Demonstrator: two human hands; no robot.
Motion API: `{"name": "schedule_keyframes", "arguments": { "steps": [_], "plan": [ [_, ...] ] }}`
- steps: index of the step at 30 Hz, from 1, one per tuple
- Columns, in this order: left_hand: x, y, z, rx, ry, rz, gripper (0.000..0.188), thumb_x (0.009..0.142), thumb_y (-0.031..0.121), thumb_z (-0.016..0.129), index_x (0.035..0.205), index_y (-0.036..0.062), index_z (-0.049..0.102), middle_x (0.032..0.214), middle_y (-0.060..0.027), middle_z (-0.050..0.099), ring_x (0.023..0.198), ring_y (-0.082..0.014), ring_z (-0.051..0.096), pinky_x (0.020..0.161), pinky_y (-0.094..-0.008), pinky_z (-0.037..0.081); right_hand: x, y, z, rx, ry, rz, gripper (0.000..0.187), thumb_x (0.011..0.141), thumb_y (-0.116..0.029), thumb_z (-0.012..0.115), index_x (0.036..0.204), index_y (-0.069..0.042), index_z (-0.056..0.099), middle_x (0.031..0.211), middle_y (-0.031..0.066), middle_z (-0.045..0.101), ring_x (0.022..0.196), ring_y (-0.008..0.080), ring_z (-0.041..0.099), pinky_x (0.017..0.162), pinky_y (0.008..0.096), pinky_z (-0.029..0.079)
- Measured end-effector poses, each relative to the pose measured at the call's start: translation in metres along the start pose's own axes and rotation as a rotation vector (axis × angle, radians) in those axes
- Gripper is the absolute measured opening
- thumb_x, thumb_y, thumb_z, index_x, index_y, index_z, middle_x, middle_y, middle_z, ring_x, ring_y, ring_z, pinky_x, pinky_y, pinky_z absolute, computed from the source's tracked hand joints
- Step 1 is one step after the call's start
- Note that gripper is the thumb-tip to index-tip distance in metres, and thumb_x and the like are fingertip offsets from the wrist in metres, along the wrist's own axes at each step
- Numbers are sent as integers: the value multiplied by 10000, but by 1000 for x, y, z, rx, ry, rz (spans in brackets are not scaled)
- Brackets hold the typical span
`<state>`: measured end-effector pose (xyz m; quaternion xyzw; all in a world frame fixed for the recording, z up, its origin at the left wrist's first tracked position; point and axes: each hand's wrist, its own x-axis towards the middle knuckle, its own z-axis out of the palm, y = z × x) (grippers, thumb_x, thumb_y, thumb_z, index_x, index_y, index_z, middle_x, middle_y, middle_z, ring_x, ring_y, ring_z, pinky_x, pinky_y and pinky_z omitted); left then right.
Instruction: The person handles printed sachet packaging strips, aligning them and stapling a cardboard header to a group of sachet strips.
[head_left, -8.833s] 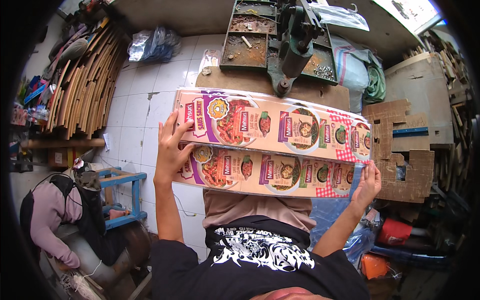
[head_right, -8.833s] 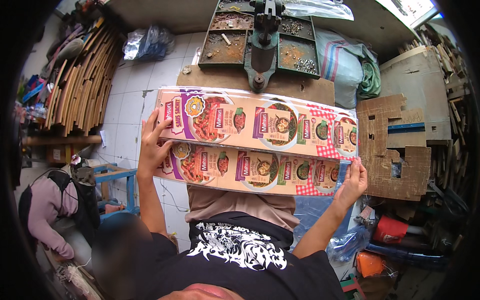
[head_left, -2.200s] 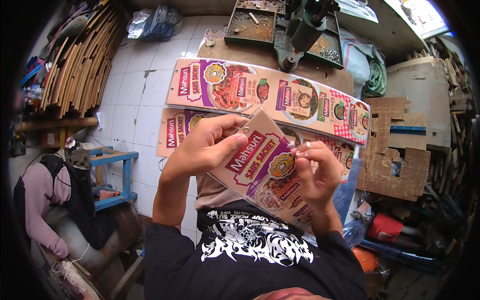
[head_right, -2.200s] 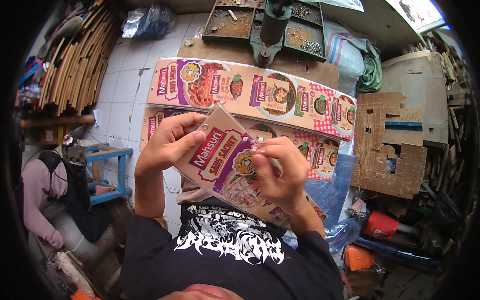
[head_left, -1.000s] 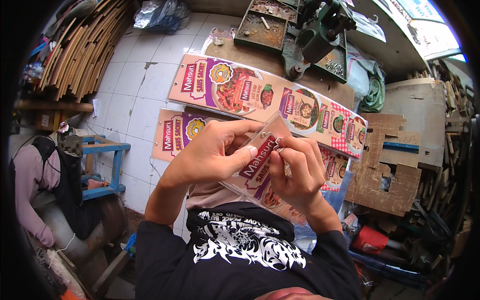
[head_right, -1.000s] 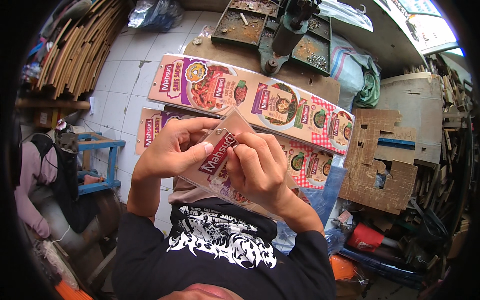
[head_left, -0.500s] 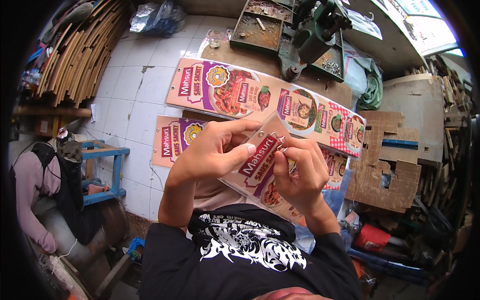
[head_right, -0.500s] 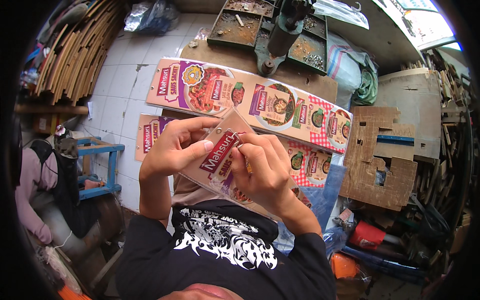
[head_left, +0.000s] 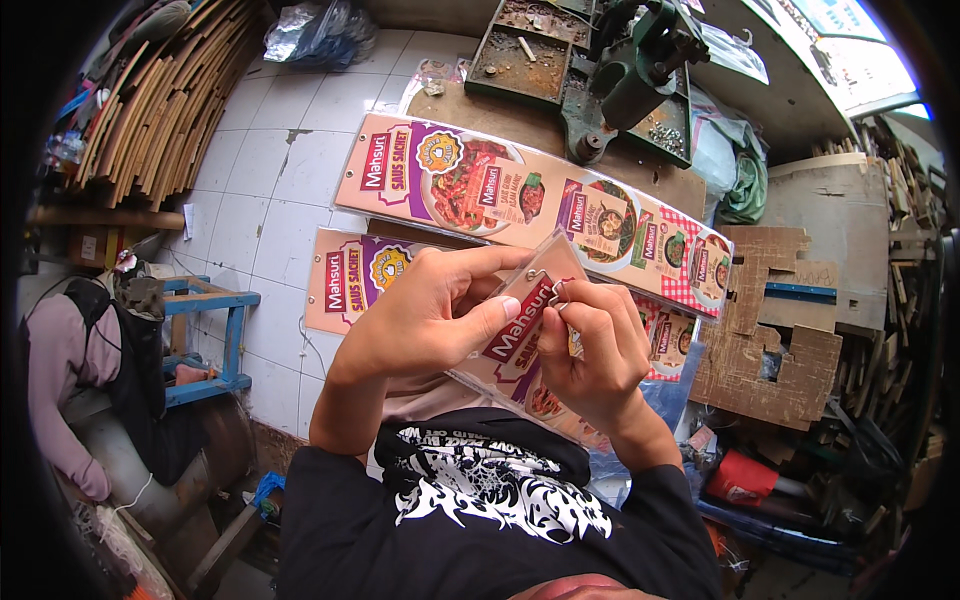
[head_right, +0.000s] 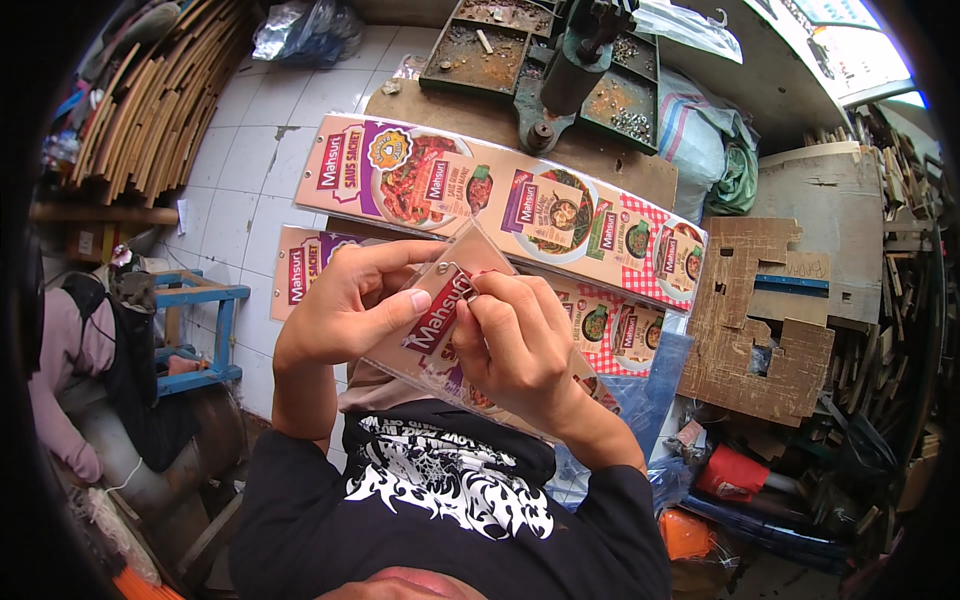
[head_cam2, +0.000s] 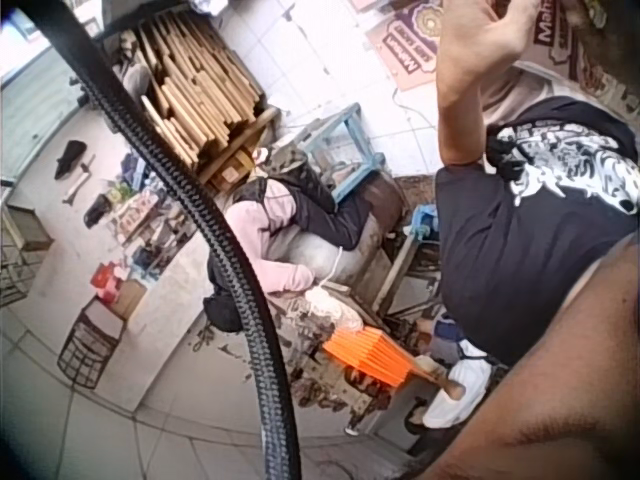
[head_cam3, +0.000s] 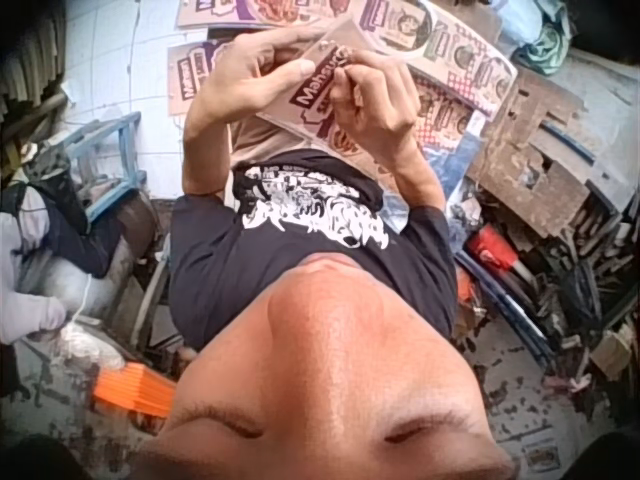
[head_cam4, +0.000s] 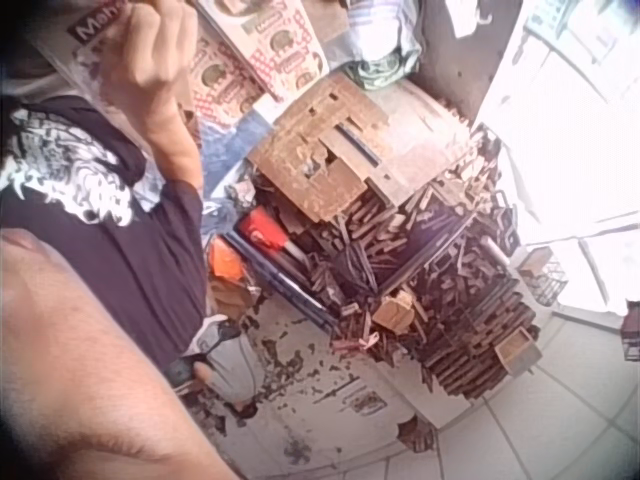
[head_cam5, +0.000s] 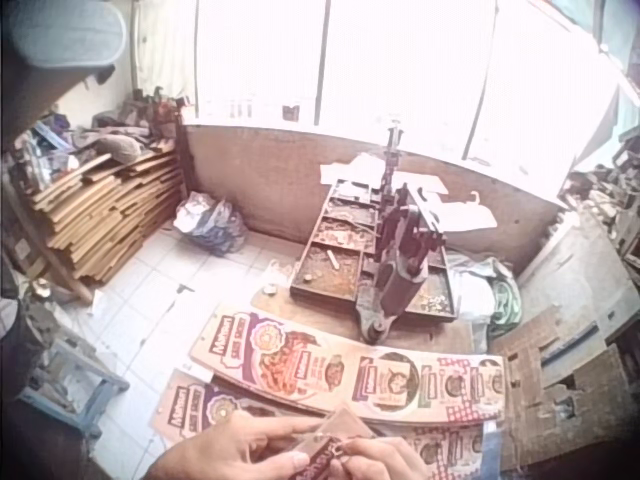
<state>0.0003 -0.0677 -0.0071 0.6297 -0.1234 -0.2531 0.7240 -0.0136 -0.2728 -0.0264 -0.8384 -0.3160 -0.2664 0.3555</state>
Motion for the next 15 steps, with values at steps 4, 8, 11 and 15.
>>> {"name": "schedule_keyframes", "arguments": {
  "steps": [4, 8, 11, 15],
  "plan": [
    [0, 2, 2, -18, 3, 1, 456, 943, 6, 533, 1379, -109, 463, 1070, -157, 698, 967, -122, 648, 822, -260, 523, -1, 1, 1, -10, 8, -13, 151, 790, 11, 709, 851, 19, 571, 896, 165, 633, 727, 313, 631, 615, 378, 522],
    [0, 6, 2, 18, -3, -4, 474, 944, -3, 527, 1399, -106, 446, 1058, -146, 699, 948, -102, 636, 800, -246, 515, 1, 1, -1, -13, -20, -34, 153, 793, 20, 700, 847, 24, 557, 859, 156, 611, 692, 303, 606, 593, 382, 500],
    [-2, 3, 3, 34, 14, 6, 484, 943, -11, 522, 1410, -105, 435, 1041, -137, 700, 932, -92, 627, 787, -235, 507, 3, 0, -3, -16, -56, -57, 159, 785, 30, 693, 836, 22, 543, 836, 151, 592, 663, 293, 582, 576, 382, 481],
    [-3, 4, 2, 106, 11, -2, 479, 942, -17, 516, 1406, -108, 439, 1029, -130, 700, 915, -85, 622, 770, -231, 502, 6, -2, -5, -53, -124, -86, 177, 741, 29, 684, 820, 12, 527, 822, 149, 569, 654, 285, 563, 573, 383, 472]
  ]
}}
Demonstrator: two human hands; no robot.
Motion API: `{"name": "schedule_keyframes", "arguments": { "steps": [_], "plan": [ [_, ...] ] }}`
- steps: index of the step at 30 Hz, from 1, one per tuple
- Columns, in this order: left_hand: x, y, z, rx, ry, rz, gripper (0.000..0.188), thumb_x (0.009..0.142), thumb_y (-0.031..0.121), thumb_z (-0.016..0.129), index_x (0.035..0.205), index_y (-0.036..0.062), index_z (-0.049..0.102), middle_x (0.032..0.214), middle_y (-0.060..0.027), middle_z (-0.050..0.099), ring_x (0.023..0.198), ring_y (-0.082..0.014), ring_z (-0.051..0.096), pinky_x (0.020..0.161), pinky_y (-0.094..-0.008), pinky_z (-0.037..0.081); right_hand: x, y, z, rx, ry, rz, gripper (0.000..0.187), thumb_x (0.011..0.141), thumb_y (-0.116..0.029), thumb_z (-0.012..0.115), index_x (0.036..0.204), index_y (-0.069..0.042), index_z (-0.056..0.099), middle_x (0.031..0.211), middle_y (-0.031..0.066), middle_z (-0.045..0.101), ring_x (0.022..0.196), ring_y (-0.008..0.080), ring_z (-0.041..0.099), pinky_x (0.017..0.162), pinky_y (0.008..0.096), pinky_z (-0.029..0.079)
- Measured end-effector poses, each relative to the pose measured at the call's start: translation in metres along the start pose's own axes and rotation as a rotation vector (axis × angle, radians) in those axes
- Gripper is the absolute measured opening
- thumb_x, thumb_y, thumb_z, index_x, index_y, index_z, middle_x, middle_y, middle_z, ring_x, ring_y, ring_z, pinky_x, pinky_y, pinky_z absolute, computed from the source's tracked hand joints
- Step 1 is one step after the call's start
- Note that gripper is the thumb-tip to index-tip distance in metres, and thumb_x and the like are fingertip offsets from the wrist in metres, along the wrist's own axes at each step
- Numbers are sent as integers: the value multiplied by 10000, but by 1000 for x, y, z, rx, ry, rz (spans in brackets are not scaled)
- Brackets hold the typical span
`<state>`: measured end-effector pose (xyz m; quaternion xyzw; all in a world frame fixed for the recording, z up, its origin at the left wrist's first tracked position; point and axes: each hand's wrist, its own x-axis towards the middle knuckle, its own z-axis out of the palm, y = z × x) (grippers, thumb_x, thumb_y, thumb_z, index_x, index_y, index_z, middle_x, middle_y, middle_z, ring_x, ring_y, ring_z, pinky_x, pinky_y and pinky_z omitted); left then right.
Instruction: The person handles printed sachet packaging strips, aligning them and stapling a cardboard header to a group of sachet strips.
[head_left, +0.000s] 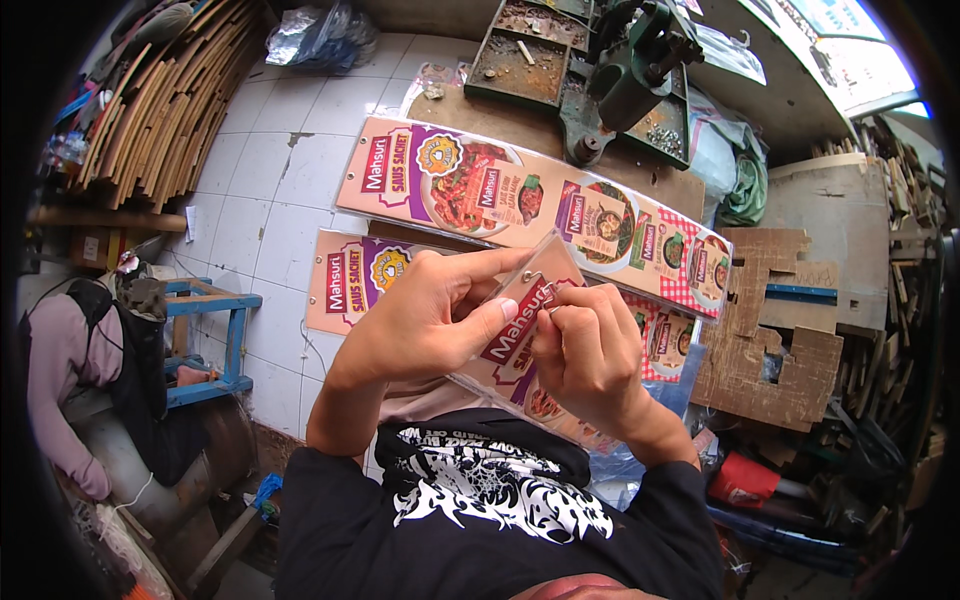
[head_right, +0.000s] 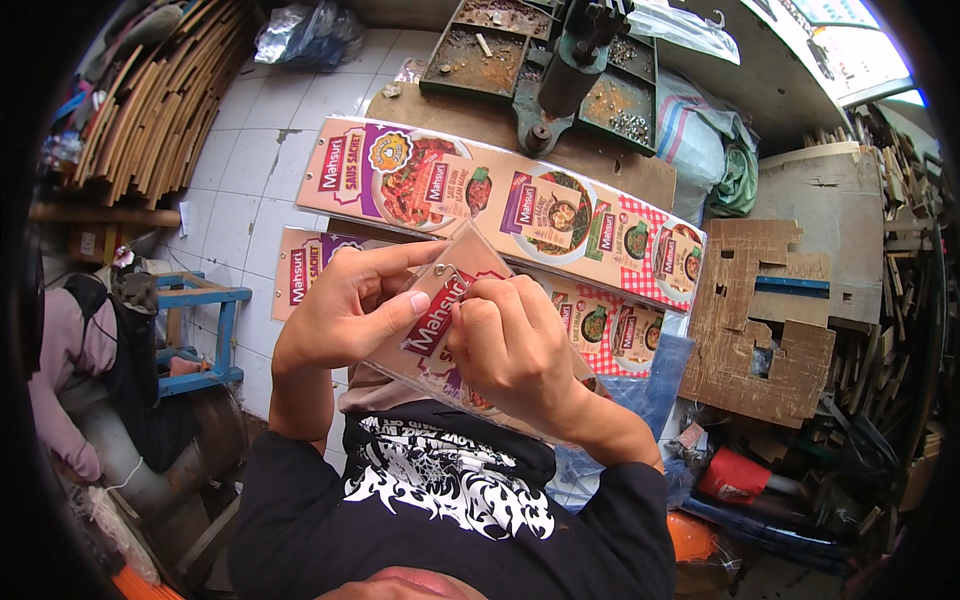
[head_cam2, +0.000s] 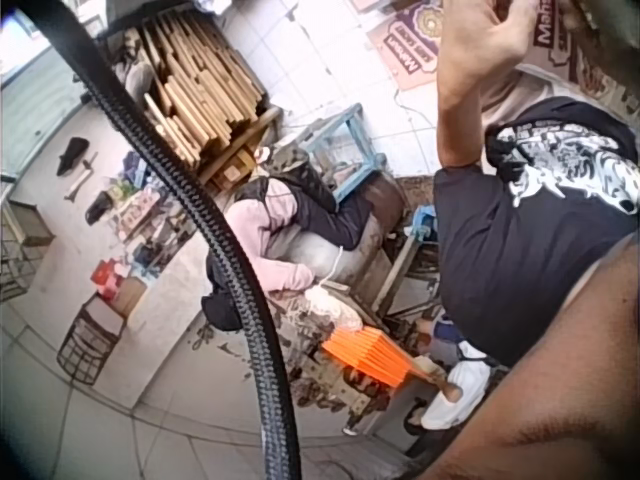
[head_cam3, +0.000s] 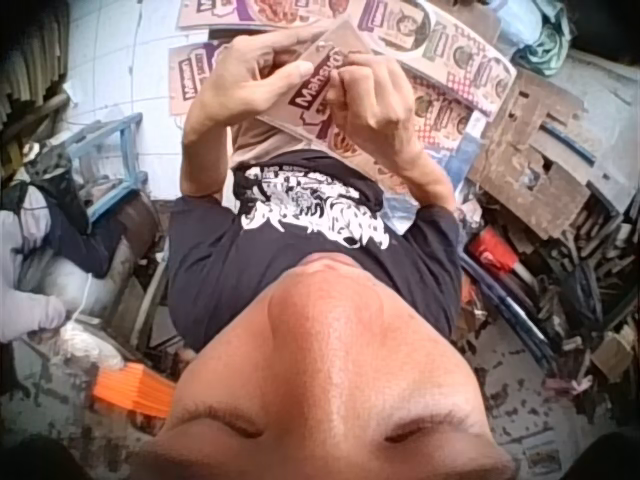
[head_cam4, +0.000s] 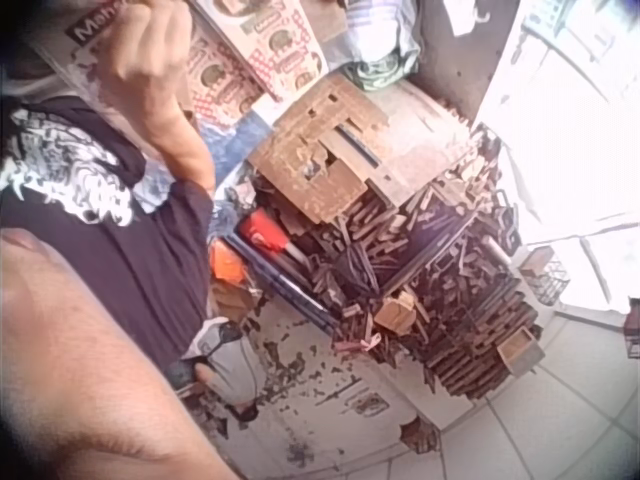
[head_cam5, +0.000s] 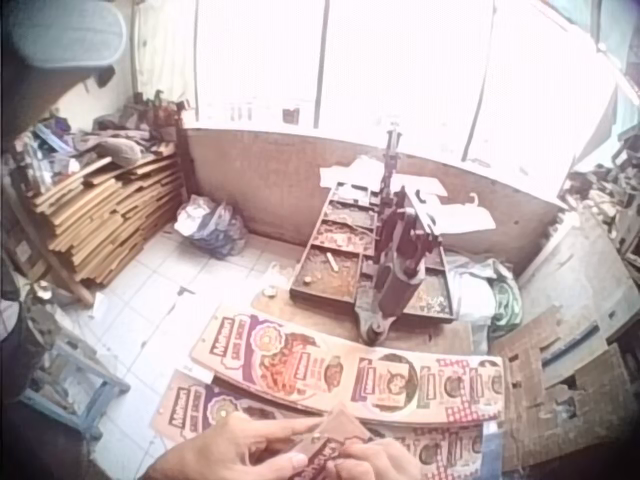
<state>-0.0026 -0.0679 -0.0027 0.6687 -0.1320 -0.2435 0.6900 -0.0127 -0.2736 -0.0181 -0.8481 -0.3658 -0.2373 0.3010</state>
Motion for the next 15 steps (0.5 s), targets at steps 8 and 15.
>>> {"name": "schedule_keyframes", "arguments": {
  "steps": [8, 15],
  "plan": [
    [-2, 5, 0, 94, 3, -27, 481, 929, -28, 524, 1396, -113, 446, 1020, -129, 697, 909, -83, 619, 754, -225, 491, 5, -5, -3, 8, -67, -21, 164, 807, 55, 663, 857, 25, 510, 818, 166, 566, 646, 300, 560, 551, 377, 468],
    [-1, 0, 3, -25, 41, -12, 443, 935, -18, 524, 1362, -120, 468, 1021, -143, 699, 915, -98, 640, 772, -242, 510, 0, -3, 1, 67, 19, 7, 162, 824, 57, 662, 851, 17, 506, 814, 162, 575, 647, 291, 568, 549, 366, 472]
  ]
}}
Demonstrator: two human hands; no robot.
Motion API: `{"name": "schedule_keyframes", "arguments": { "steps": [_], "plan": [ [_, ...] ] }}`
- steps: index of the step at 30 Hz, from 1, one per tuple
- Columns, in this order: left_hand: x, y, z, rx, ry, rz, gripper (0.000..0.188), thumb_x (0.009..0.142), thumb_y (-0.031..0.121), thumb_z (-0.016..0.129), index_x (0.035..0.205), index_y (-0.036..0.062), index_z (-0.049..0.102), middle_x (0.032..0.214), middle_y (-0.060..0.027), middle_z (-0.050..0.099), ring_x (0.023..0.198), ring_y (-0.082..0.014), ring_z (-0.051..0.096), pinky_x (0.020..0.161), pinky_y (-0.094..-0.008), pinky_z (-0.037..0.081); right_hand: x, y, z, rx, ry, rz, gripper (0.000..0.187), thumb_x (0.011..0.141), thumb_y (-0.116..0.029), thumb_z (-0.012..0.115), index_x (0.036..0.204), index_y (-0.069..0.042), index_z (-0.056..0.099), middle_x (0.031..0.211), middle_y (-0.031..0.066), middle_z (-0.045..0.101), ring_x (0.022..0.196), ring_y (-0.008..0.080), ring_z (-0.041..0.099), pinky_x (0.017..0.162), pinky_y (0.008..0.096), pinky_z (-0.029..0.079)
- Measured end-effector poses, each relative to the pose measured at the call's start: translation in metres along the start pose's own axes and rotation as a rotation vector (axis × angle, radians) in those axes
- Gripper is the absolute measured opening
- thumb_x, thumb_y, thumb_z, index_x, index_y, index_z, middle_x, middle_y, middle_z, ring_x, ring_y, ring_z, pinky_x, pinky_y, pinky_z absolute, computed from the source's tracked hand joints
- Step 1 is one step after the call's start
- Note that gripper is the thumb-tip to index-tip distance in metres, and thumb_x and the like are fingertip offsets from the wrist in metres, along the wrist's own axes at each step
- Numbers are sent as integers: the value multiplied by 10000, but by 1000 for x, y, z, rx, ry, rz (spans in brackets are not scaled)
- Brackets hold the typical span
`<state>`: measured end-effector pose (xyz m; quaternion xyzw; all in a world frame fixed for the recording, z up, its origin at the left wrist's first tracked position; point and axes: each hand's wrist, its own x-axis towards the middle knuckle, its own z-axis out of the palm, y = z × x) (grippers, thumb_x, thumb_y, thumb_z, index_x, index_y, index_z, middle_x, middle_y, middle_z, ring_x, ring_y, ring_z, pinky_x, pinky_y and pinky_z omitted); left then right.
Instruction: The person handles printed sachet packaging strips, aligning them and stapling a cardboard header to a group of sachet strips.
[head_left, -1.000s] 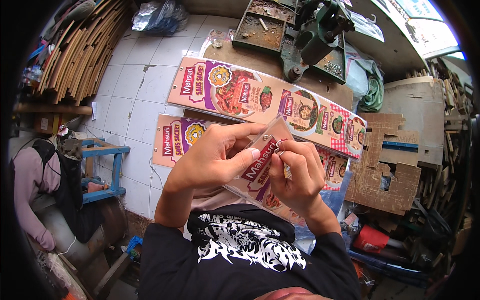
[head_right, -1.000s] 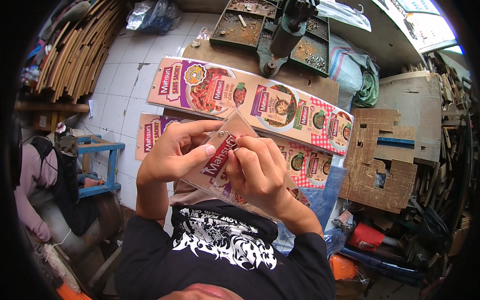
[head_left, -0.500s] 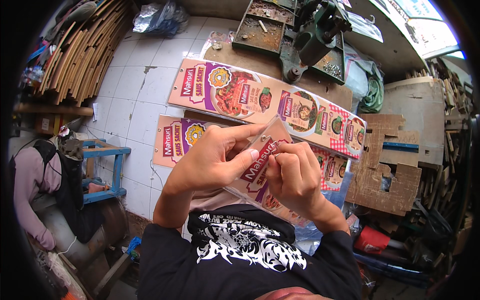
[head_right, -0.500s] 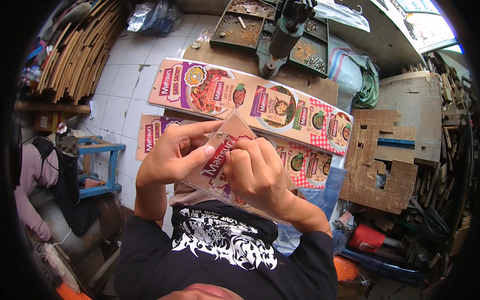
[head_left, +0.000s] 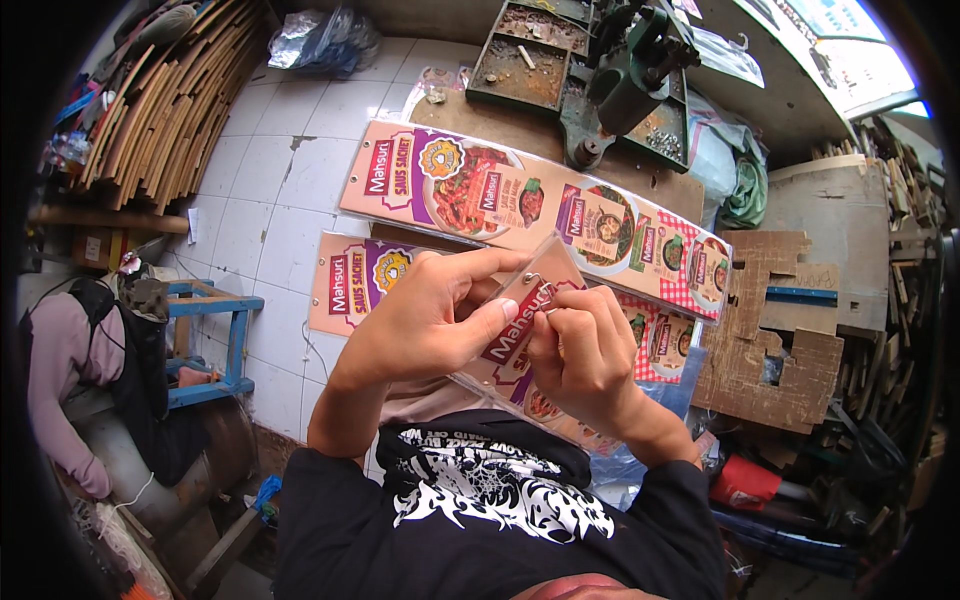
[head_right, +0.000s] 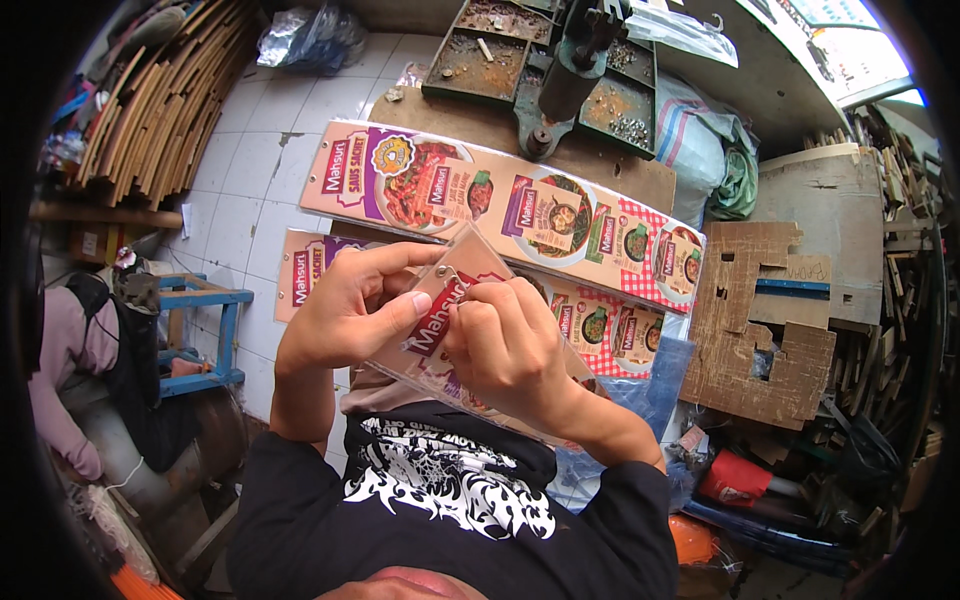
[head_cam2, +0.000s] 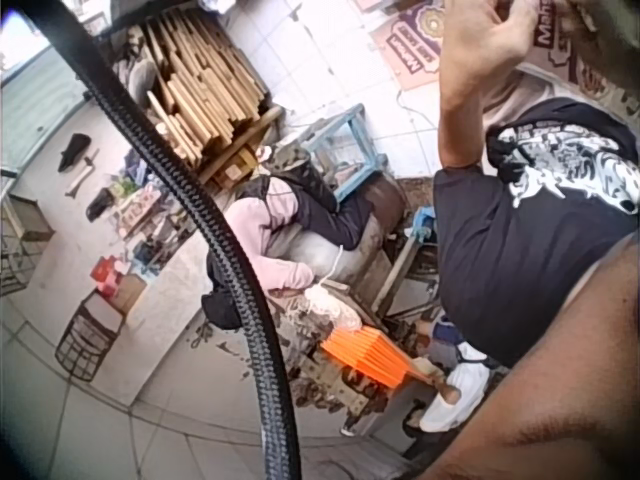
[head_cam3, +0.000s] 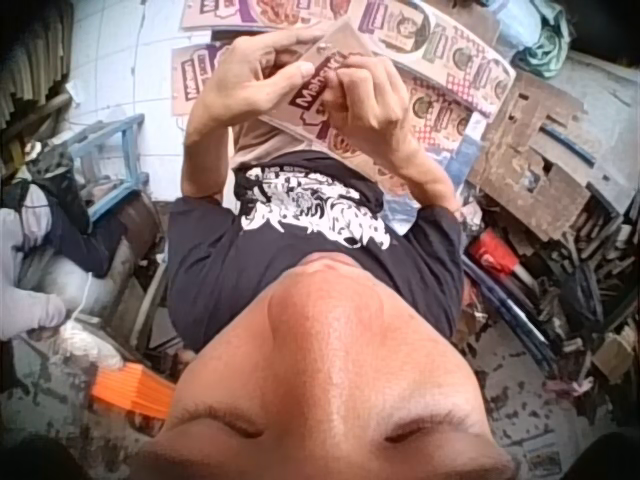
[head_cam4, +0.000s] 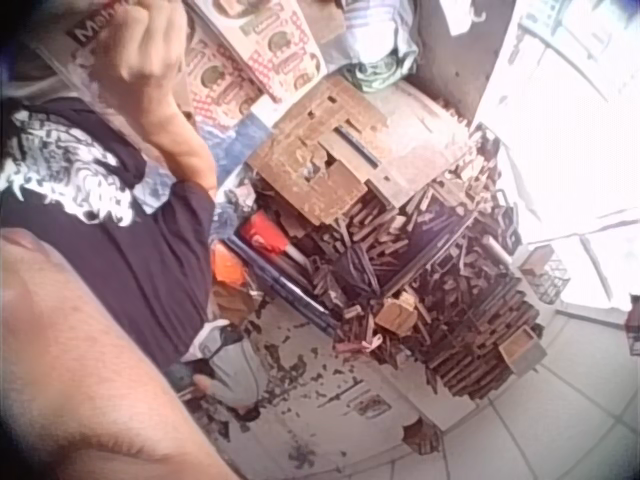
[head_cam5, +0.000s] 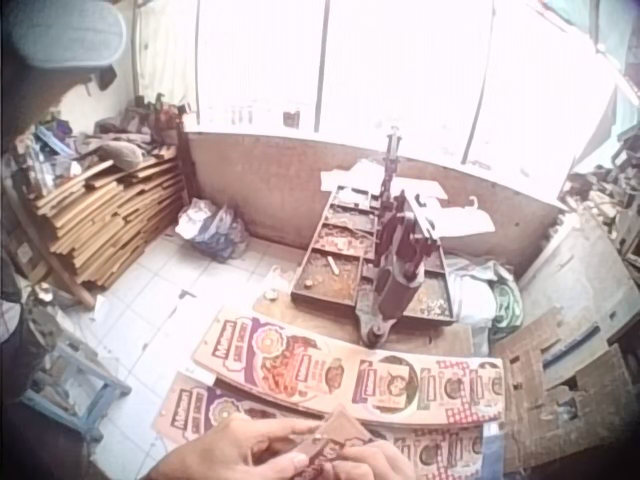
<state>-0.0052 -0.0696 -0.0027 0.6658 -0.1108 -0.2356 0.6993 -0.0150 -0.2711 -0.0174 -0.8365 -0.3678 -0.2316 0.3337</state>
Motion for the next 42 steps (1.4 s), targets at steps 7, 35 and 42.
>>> {"name": "schedule_keyframes", "arguments": {
  "steps": [7, 35, 42],
  "plan": [
    [1, 1, -4, -64, -8, -50, 310, 940, 40, 552, 1221, -89, 525, 993, -145, 704, 905, -107, 659, 784, -252, 523, -6, 3, 3, 52, 96, 72, 162, 809, 36, 692, 852, 16, 537, 813, 149, 583, 643, 295, 574, 550, 370, 475],
    [3, -4, -4, -163, 37, -53, 344, 928, -1, 574, 1253, -76, 490, 945, -140, 711, 863, -102, 660, 743, -239, 525, -27, 38, -17, 1153, -61, 851, 110, 951, -61, 638, 901, 30, 601, 1106, 97, 645, 967, 101, 582, 860, 275, 478],
    [11, -18, -9, -220, 8, -36, 328, 952, 48, 599, 1244, -89, 544, 1023, -142, 706, 915, -121, 662, 801, -253, 525, -33, 42, -25, 944, -65, 780, 72, 942, -28, 631, 944, 43, 617, 994, 56, 642, 870, 82, 578, 800, 236, 470]
  ]
}}
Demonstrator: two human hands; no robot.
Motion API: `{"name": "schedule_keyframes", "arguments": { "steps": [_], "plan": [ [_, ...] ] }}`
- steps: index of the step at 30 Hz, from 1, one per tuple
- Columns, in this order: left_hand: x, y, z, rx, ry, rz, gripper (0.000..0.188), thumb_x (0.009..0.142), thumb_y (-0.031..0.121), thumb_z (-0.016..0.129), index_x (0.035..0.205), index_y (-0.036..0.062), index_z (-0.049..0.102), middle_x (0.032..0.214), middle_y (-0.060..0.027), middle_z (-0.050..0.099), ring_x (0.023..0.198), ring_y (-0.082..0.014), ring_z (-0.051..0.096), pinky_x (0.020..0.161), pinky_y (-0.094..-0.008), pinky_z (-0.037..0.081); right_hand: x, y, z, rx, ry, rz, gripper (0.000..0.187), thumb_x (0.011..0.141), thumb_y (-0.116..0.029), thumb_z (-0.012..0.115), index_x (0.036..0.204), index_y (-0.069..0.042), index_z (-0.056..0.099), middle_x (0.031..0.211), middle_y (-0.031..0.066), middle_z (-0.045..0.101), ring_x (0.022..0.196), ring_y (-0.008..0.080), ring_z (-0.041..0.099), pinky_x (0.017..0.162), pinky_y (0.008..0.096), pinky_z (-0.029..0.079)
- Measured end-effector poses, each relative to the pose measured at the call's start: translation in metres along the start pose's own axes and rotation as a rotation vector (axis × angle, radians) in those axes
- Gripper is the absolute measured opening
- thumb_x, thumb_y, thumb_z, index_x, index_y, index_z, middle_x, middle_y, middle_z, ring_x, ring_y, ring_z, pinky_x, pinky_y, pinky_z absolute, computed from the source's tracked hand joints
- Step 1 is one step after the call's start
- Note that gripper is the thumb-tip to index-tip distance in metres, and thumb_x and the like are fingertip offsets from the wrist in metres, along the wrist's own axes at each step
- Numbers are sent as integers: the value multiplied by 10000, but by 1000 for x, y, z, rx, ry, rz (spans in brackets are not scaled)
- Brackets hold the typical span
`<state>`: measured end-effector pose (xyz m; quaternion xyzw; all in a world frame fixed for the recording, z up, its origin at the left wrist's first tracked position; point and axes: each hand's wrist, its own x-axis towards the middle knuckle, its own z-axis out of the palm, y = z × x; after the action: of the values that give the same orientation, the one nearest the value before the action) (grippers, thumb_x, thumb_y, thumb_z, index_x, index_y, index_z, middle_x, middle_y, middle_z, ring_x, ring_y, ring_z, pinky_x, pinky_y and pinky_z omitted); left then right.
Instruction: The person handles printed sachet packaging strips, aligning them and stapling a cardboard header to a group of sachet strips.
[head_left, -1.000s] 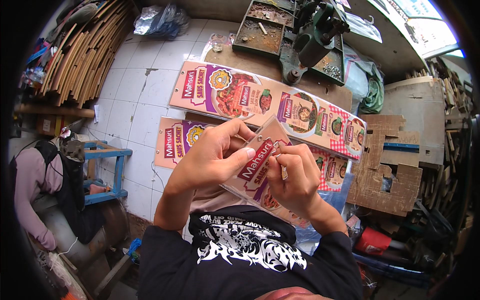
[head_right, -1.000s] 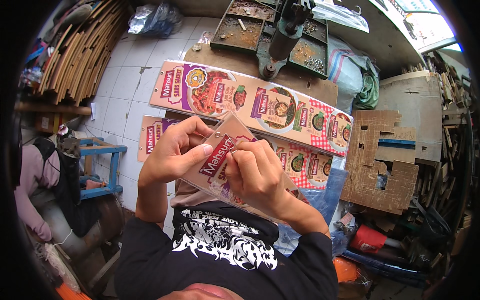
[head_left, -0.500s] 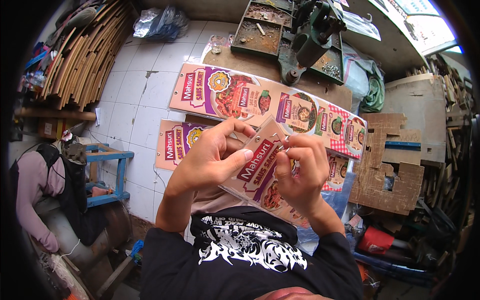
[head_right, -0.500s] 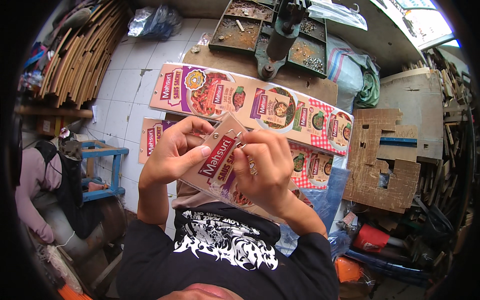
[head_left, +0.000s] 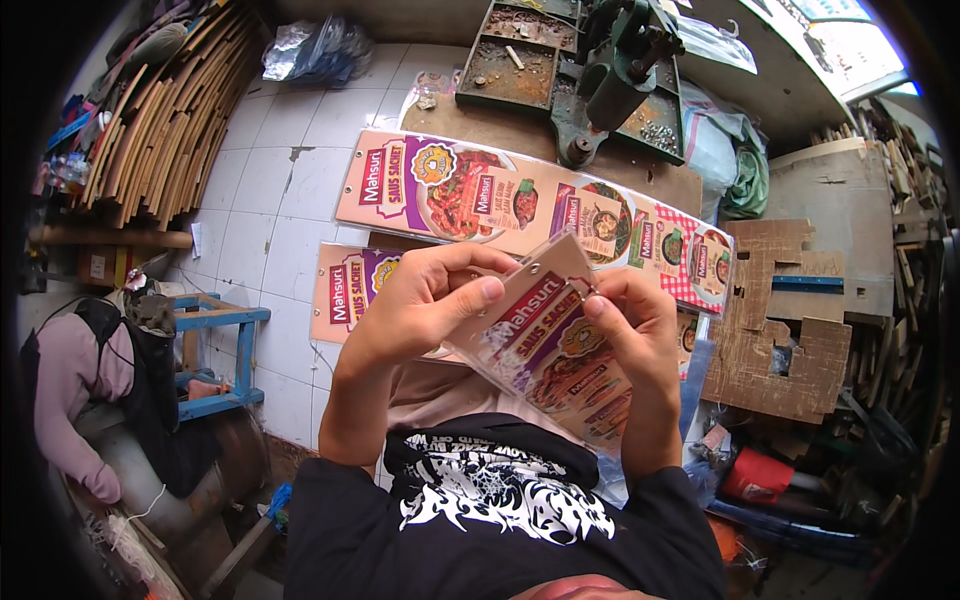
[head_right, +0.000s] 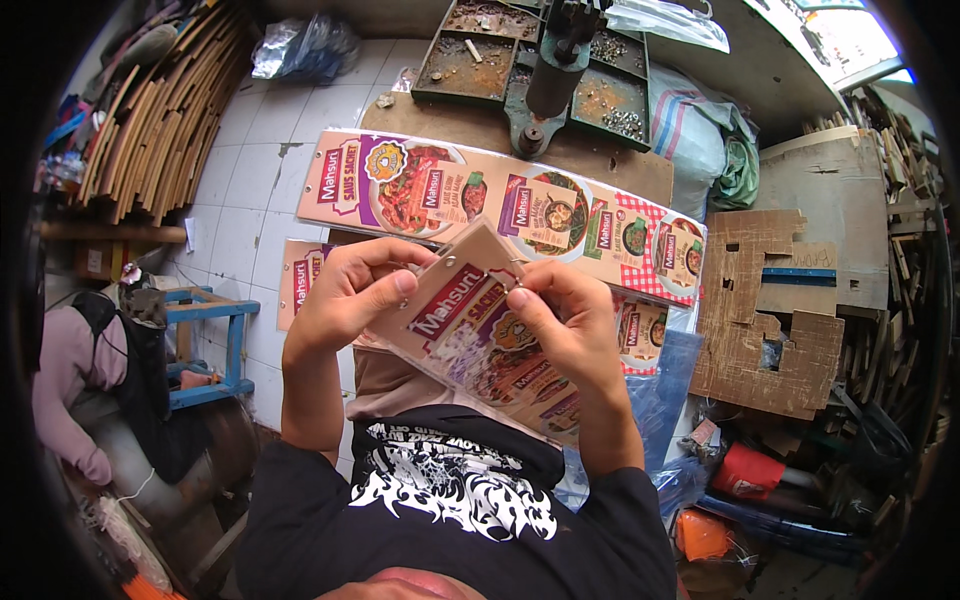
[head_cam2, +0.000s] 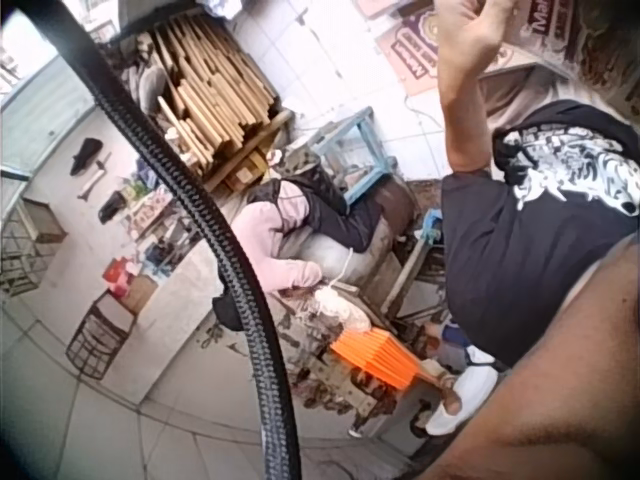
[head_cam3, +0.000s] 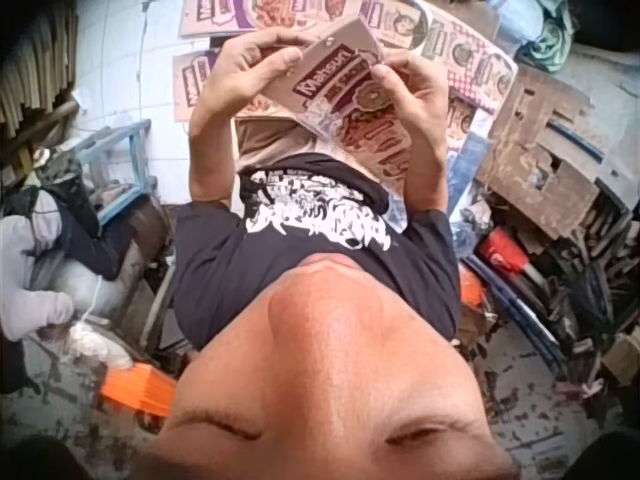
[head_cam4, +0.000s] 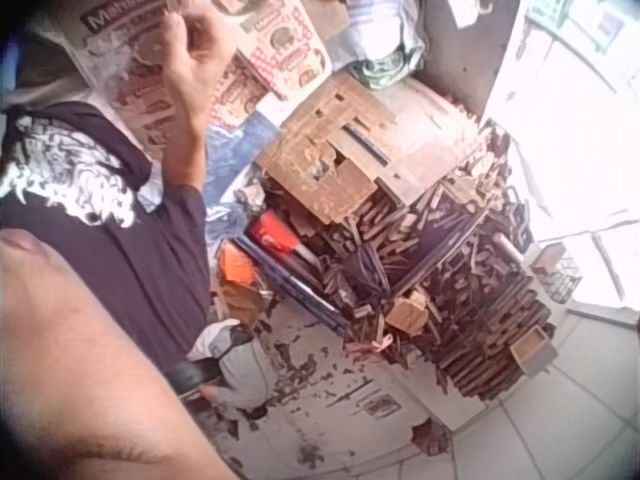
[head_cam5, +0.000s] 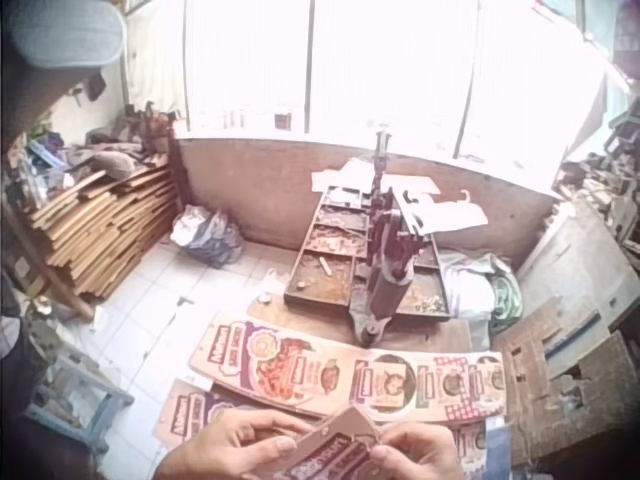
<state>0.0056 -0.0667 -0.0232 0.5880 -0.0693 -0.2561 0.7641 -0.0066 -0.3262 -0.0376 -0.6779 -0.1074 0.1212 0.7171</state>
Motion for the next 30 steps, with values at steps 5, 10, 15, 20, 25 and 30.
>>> {"name": "schedule_keyframes", "arguments": {
  "steps": [5, 10, 15, 20, 25, 30],
  "plan": [
    [-7, -20, 7, -165, -15, 160, 377, 965, 87, 618, 1277, -112, 545, 1100, -157, 689, 1000, -158, 661, 883, -287, 543, 0, -1, -7, 65, 198, -61, 69, 939, -32, 632, 942, 34, 610, 942, 31, 627, 836, 65, 559, 762, 210, 447],
    [-8, -39, 28, -132, 86, 217, 378, 973, 73, 602, 1289, -125, 538, 1106, -162, 688, 979, -156, 669, 847, -277, 561, 2, 7, -11, 8, 285, -64, 99, 941, -74, 644, 920, 18, 613, 932, 29, 623, 823, 88, 557, 754, 225, 444],
    [-7, -39, 33, -21, 216, 271, 350, 964, 54, 587, 1265, -123, 562, 1080, -184, 697, 950, -187, 689, 822, -302, 586, 7, 3, 1, -605, 464, -421, 112, 862, -40, 710, 863, 13, 612, 920, 92, 637, 808, 189, 600, 723, 268, 469],
    [-8, -42, 32, 12, 235, 270, 342, 965, 32, 570, 1271, -121, 562, 1071, -178, 699, 926, -163, 685, 795, -274, 574, 1, -1, 36, -695, 311, -599, 136, 787, 2, 747, 824, -7, 617, 733, 111, 624, 606, 260, 604, 552, 341, 493],
    [-8, -41, 35, 9, 261, 313, 340, 964, 24, 566, 1275, -112, 569, 1044, -163, 707, 880, -133, 684, 757, -249, 565, 3, 4, 49, -769, 292, -666, 128, 782, -3, 741, 828, -17, 623, 744, 99, 627, 604, 244, 603, 533, 336, 487],
    [-12, -38, 34, 94, 246, 253, 360, 947, -14, 554, 1295, -106, 557, 1129, -187, 687, 997, -176, 676, 867, -276, 543, 4, 4, 50, -808, 293, -680, 131, 774, 0, 738, 832, -18, 622, 742, 92, 619, 599, 238, 598, 523, 333, 480]
  ]
}}
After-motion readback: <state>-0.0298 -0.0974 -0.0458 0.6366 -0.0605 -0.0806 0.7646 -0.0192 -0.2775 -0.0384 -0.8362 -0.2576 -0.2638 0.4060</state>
